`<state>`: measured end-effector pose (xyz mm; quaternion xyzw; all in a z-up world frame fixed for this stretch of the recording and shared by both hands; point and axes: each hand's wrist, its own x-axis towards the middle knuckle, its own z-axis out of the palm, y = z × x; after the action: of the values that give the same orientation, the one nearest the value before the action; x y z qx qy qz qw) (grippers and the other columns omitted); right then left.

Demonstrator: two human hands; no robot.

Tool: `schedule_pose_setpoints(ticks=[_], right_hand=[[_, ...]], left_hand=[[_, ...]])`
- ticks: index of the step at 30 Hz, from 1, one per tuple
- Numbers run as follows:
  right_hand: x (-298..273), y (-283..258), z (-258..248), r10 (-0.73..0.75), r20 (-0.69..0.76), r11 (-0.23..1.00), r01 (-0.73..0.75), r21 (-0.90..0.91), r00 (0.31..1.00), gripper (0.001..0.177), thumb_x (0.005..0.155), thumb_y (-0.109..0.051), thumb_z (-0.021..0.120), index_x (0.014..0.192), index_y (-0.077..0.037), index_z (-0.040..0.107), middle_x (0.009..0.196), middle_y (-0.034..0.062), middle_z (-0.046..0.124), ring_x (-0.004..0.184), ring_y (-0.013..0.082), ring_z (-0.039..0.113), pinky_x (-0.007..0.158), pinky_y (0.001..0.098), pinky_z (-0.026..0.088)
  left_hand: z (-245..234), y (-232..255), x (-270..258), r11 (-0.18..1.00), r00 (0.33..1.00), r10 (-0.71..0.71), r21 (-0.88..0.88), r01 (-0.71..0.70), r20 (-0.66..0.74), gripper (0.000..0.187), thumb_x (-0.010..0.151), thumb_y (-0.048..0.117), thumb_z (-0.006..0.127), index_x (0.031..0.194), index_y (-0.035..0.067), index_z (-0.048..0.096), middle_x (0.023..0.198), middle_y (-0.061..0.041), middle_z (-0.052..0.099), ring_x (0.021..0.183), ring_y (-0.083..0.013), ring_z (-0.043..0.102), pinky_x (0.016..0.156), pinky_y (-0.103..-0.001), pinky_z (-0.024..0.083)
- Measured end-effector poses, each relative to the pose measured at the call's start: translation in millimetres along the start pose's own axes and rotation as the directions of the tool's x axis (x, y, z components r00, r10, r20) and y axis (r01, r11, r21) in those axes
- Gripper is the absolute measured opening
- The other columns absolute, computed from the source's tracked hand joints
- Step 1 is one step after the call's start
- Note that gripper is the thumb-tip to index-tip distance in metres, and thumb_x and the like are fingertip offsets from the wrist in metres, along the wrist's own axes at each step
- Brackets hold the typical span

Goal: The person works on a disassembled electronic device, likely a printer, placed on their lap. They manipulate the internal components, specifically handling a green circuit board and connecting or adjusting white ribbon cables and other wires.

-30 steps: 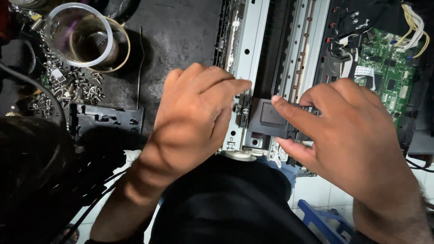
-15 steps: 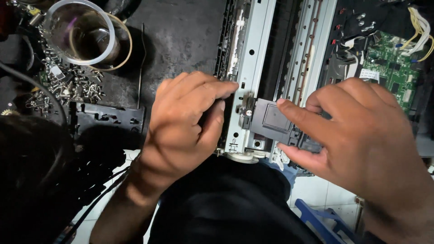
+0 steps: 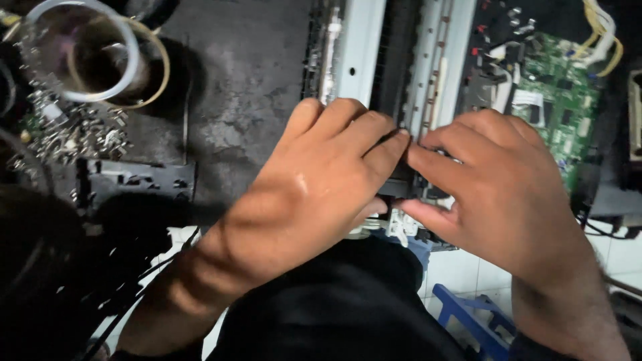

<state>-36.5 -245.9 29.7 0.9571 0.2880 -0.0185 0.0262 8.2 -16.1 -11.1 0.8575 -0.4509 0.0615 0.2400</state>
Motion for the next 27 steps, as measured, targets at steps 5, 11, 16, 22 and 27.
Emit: schedule_pose_setpoints(ticks=[5, 11, 16, 22, 27], right_hand=[[-27.3, -4.8, 11.0, 0.050, 0.014, 0.988, -0.052, 0.145, 0.999, 0.090, 0.080, -0.056, 0.079, 0.148, -0.007, 0.050, 0.158, 0.0132, 0.045, 0.146, 0.0329, 0.042, 0.120, 0.0550, 0.036], [-44.2, -21.6, 28.4, 0.111, 0.083, 0.992, -0.106, -0.067, 0.990, 0.100, 0.088, -0.069, 0.058, 0.159, -0.001, 0.037, 0.170, 0.0187, 0.027, 0.158, 0.0407, 0.025, 0.116, 0.0753, 0.027], [-49.5, -19.6, 30.2, 0.056, 0.047, 0.997, -0.053, -0.059, 0.997, 0.094, 0.094, -0.065, 0.053, 0.161, -0.003, 0.031, 0.170, 0.0210, 0.027, 0.158, 0.0430, 0.026, 0.116, 0.0748, 0.027], [-50.2, -23.2, 34.5, 0.086, 0.012, 0.995, -0.086, 0.057, 0.996, 0.082, 0.102, -0.056, 0.044, 0.159, 0.002, 0.035, 0.168, 0.0246, 0.029, 0.157, 0.0456, 0.026, 0.120, 0.0741, 0.011], [-55.1, -26.2, 36.7, 0.109, 0.012, 0.989, -0.110, 0.100, 0.994, 0.074, 0.105, -0.048, 0.044, 0.161, -0.001, 0.030, 0.168, 0.0267, 0.027, 0.158, 0.0474, 0.023, 0.123, 0.0718, 0.005]], left_hand=[[-7.9, 9.5, 11.6, 0.969, 0.994, -0.016, 0.248, -0.011, 0.106, 0.020, 0.088, 0.004, 0.061, 0.106, 0.012, 0.066, 0.094, -0.005, 0.055, 0.093, -0.0255, 0.050, 0.084, -0.041, 0.040], [-8.7, 11.0, 10.0, 0.937, 0.983, -0.016, 0.347, -0.048, 0.181, 0.024, 0.090, 0.003, 0.056, 0.111, 0.012, 0.064, 0.093, -0.003, 0.054, 0.095, -0.0229, 0.050, 0.092, -0.040, 0.043], [-1.9, 8.2, 5.3, 0.972, 0.992, -0.018, 0.235, -0.013, 0.128, 0.044, 0.083, 0.002, 0.065, 0.127, 0.008, 0.065, 0.105, -0.007, 0.061, 0.105, -0.0273, 0.053, 0.104, -0.050, 0.040], [-1.6, 8.3, 6.8, 0.965, 0.991, -0.015, 0.262, -0.021, 0.133, 0.043, 0.083, 0.001, 0.064, 0.126, 0.009, 0.066, 0.101, -0.007, 0.061, 0.105, -0.0274, 0.054, 0.114, -0.057, 0.038], [-2.5, 7.4, 5.5, 0.970, 0.991, -0.008, 0.240, -0.025, 0.137, 0.047, 0.083, -0.002, 0.066, 0.129, 0.008, 0.067, 0.100, -0.008, 0.062, 0.105, -0.0294, 0.053, 0.118, -0.064, 0.032]])
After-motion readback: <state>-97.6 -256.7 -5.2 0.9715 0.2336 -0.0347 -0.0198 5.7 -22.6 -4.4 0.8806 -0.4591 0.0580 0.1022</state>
